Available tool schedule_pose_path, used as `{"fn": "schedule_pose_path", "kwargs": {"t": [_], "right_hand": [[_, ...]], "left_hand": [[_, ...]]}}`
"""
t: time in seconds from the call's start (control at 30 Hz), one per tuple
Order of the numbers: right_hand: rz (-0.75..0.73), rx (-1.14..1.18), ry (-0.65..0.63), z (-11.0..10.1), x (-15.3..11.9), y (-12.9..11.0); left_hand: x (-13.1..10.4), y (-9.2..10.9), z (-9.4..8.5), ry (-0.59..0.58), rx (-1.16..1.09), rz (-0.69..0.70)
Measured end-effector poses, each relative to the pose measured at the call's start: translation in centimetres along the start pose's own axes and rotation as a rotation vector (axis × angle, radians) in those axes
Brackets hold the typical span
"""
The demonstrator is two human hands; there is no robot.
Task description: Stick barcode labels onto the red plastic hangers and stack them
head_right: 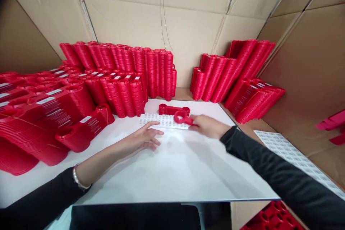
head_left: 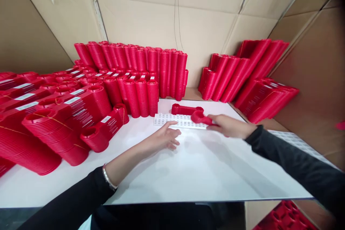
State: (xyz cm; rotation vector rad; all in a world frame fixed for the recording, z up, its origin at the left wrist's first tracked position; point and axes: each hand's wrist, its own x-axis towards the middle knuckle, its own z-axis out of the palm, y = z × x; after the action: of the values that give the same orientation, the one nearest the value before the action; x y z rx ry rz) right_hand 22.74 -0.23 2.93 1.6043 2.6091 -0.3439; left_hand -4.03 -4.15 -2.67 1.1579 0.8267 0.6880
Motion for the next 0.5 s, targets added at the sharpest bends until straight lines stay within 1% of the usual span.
{"fn": "schedule_pose_path", "kwargs": {"t": [0.07, 0.1, 0.13, 0.2, 0.23, 0.3, 0.4, 0.5], "right_hand": [[0.112, 0.049, -0.031, -1.9, 1.0, 5.0], [0.201, 0.046, -0.011, -2.5, 1.5, 7.3], [0.274, 0.047, 0.023, -2.9, 2.1, 9.3], [0.328, 0.044, 0.056, -2.8, 3.3, 12.4], [0.359, 0.045, 0.054, -2.4, 3.8, 13.4], [0.397, 0.06, 0.055, -1.4, 4.7, 14.6], [0.433, 0.093, 0.072, -0.1, 5.6, 15.6], [0.453, 0.13, 0.11, 0.2, 5.7, 16.4]], "left_hand": [[0.3, -0.3, -0.4, 0.049, 0.023, 0.018], [0.5, -0.5, -0.6, 0.064, 0.041, 0.024], [0.6, -0.7, -0.7, 0.072, 0.059, 0.027], [0.9, -1.2, -1.0, 0.07, 0.088, 0.032], [0.9, -1.4, -1.1, 0.059, 0.1, 0.036], [1.1, -1.7, -1.2, 0.034, 0.117, 0.049], [1.2, -1.9, -1.4, 0.022, 0.142, 0.054], [1.2, -1.9, -1.5, -0.001, 0.165, 0.047]]}}
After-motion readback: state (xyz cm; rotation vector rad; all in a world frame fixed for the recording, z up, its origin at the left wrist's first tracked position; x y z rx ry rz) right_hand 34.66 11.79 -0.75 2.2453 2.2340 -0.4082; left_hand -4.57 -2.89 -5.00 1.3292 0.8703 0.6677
